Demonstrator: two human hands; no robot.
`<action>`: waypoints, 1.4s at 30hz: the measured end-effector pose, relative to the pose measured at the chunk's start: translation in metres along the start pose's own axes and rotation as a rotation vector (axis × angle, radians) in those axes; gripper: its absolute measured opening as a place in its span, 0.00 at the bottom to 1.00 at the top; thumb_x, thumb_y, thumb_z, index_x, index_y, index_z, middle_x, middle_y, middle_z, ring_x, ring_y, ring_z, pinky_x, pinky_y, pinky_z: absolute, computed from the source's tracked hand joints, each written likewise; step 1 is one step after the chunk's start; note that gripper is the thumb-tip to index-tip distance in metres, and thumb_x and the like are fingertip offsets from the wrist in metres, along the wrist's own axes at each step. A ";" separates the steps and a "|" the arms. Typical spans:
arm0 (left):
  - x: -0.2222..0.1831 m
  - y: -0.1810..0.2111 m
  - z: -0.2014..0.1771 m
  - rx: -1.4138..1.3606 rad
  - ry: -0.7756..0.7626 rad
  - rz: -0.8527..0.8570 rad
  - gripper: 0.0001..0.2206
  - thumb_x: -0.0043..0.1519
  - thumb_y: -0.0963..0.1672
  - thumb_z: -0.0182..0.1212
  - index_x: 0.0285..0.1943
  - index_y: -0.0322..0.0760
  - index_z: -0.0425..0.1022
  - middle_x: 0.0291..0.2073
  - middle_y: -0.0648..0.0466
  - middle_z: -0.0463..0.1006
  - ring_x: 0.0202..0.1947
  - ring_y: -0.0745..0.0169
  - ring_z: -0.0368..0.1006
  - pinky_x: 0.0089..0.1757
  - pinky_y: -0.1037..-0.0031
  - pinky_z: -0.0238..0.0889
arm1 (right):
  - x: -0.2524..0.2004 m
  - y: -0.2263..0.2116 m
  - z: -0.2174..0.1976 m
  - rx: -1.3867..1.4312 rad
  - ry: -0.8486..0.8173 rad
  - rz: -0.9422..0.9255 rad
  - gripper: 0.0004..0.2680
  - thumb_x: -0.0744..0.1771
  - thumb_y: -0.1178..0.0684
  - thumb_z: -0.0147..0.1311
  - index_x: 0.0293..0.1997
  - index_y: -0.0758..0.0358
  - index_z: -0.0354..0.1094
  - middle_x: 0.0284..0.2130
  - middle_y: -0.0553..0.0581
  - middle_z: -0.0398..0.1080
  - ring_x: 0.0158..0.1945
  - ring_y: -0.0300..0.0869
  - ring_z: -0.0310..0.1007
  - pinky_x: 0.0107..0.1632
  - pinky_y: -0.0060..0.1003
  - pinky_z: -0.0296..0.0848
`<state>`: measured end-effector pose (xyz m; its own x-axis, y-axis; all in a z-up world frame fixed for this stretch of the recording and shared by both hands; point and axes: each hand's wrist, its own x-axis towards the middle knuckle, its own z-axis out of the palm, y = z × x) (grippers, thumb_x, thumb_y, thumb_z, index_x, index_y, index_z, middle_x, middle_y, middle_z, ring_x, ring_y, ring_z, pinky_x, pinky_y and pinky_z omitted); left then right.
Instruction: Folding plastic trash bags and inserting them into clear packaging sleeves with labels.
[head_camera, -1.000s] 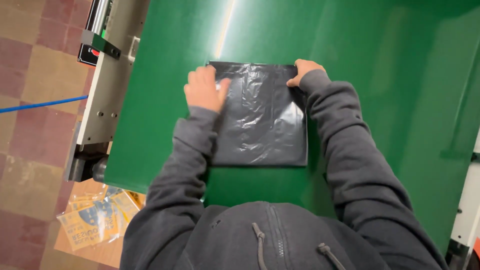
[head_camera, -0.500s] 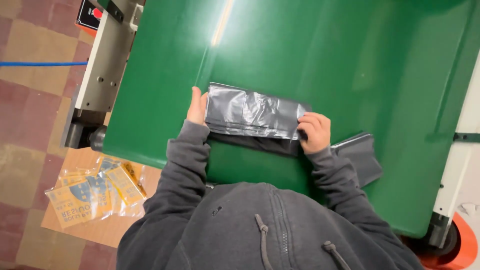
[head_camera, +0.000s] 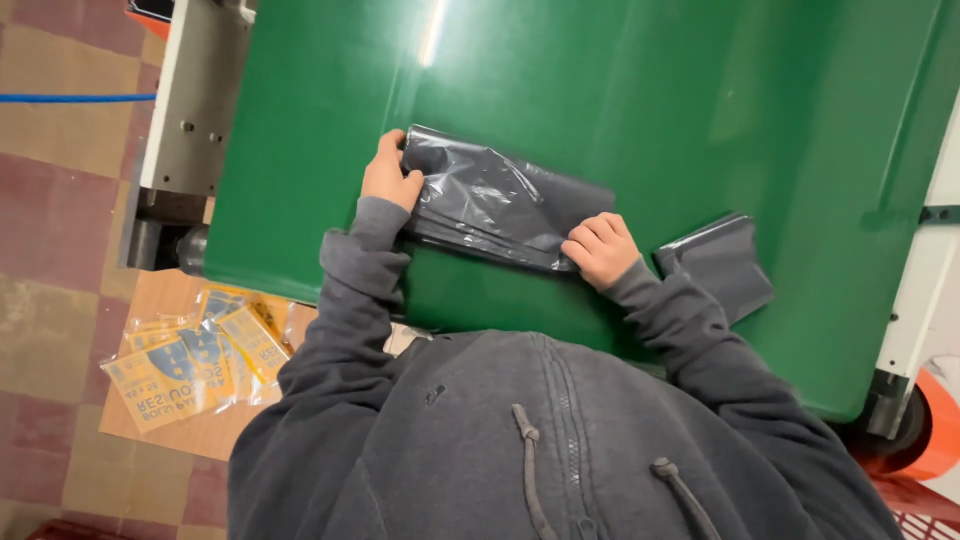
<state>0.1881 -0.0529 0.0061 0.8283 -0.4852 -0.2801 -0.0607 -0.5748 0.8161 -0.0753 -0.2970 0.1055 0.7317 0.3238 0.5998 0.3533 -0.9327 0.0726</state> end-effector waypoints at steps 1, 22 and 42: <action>-0.007 0.013 -0.007 0.187 0.004 0.011 0.31 0.58 0.43 0.64 0.72 0.49 0.59 0.55 0.44 0.79 0.56 0.40 0.75 0.57 0.53 0.68 | -0.002 -0.003 0.000 -0.014 -0.005 0.000 0.15 0.72 0.57 0.33 0.30 0.56 0.69 0.29 0.54 0.66 0.34 0.48 0.68 0.42 0.44 0.68; -0.084 0.004 -0.035 0.875 -0.218 0.869 0.48 0.56 0.64 0.56 0.79 0.34 0.51 0.80 0.45 0.48 0.80 0.46 0.39 0.68 0.41 0.43 | -0.078 -0.006 0.062 -0.195 -0.310 0.716 0.36 0.68 0.30 0.51 0.75 0.77 0.49 0.72 0.79 0.48 0.75 0.70 0.42 0.73 0.65 0.40; -0.028 0.013 0.065 -0.277 -0.884 -0.167 0.36 0.62 0.67 0.41 0.66 0.48 0.73 0.62 0.50 0.75 0.64 0.45 0.69 0.64 0.57 0.61 | -0.157 -0.101 0.109 0.894 -0.042 1.754 0.11 0.70 0.44 0.52 0.52 0.59 0.71 0.37 0.59 0.75 0.42 0.50 0.79 0.43 0.47 0.79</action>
<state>0.1278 -0.0896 -0.0084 0.0844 -0.8000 -0.5941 0.2492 -0.5603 0.7899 -0.1623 -0.2361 -0.0829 0.5493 -0.6938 -0.4658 -0.5192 0.1535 -0.8408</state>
